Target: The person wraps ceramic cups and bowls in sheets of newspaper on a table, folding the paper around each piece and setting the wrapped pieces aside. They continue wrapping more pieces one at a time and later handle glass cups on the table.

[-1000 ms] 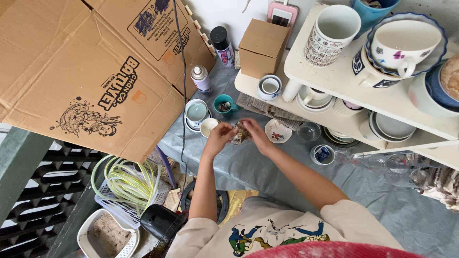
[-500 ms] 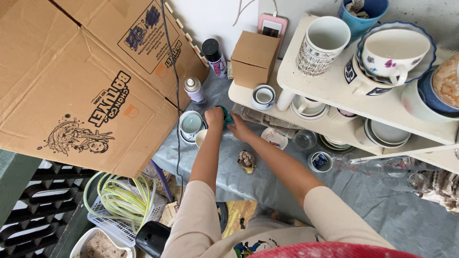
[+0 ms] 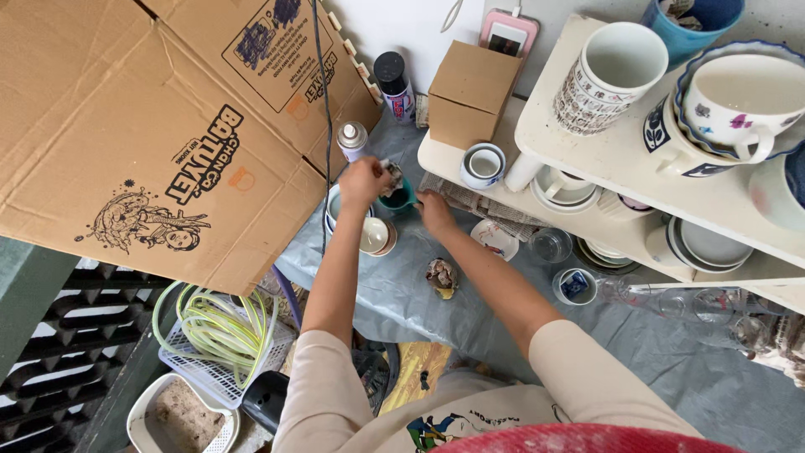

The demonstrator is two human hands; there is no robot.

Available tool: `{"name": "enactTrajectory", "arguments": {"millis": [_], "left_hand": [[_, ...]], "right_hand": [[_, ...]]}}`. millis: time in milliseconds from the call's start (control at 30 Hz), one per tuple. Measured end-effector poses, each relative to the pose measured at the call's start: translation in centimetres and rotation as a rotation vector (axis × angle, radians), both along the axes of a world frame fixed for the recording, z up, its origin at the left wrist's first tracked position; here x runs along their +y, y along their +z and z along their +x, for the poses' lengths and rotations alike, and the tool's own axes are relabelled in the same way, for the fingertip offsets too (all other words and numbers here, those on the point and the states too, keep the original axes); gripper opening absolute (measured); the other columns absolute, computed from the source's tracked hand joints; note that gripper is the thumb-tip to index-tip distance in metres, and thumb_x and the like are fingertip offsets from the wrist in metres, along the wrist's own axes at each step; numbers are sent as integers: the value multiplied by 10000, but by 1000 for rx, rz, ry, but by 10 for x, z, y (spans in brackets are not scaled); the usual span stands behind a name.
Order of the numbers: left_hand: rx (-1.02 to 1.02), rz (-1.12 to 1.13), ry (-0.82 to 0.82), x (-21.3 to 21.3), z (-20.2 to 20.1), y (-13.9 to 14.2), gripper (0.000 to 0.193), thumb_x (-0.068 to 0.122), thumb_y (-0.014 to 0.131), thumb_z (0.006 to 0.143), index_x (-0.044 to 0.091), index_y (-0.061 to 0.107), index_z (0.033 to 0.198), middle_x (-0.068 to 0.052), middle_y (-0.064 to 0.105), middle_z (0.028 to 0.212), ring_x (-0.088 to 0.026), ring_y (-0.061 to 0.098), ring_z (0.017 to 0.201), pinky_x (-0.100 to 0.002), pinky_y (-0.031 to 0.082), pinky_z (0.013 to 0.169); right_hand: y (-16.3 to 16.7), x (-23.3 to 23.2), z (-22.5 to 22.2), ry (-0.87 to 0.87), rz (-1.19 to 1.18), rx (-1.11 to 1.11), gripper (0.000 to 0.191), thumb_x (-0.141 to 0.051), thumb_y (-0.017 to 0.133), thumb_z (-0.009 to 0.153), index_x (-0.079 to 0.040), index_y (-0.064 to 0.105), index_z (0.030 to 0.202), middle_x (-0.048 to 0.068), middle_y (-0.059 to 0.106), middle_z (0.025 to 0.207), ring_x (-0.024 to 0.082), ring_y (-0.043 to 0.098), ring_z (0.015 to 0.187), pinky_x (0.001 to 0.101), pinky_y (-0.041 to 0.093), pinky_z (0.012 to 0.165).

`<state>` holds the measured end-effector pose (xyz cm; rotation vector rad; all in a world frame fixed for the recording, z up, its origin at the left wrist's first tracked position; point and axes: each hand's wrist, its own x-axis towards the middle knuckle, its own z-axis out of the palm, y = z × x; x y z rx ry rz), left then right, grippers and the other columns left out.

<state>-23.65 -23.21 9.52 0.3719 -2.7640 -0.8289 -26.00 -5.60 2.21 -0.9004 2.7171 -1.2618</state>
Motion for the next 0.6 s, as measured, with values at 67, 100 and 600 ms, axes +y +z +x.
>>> {"name": "enactTrajectory", "arguments": {"millis": [67, 100, 600], "left_hand": [[134, 231, 37, -9, 14, 3, 220, 219, 782, 836, 22, 697, 884, -127, 746, 811, -221, 726, 739, -356, 562, 682], [166, 382, -2, -9, 23, 0, 196, 203, 756, 883, 27, 678, 922, -100, 733, 817, -185, 700, 737, -331, 544, 660], [21, 1186, -385, 166, 152, -33, 169, 141, 601, 1042, 57, 597, 1189, 36, 627, 954, -40, 565, 852, -214, 461, 725]], "right_hand": [[-16, -1, -5, 41, 15, 24, 342, -64, 693, 900, -2, 673, 1235, 233, 675, 1100, 435, 645, 1027, 493, 517, 901], [-22, -2, -7, 50, 39, 33, 352, -70, 690, 921, 0, 653, 1263, 239, 665, 1115, 436, 638, 1040, 496, 512, 912], [65, 200, 120, 185, -707, -929, 513, -128, 718, 929, -52, 554, 1410, 84, 637, 1288, 197, 633, 1146, 404, 562, 905]]}}
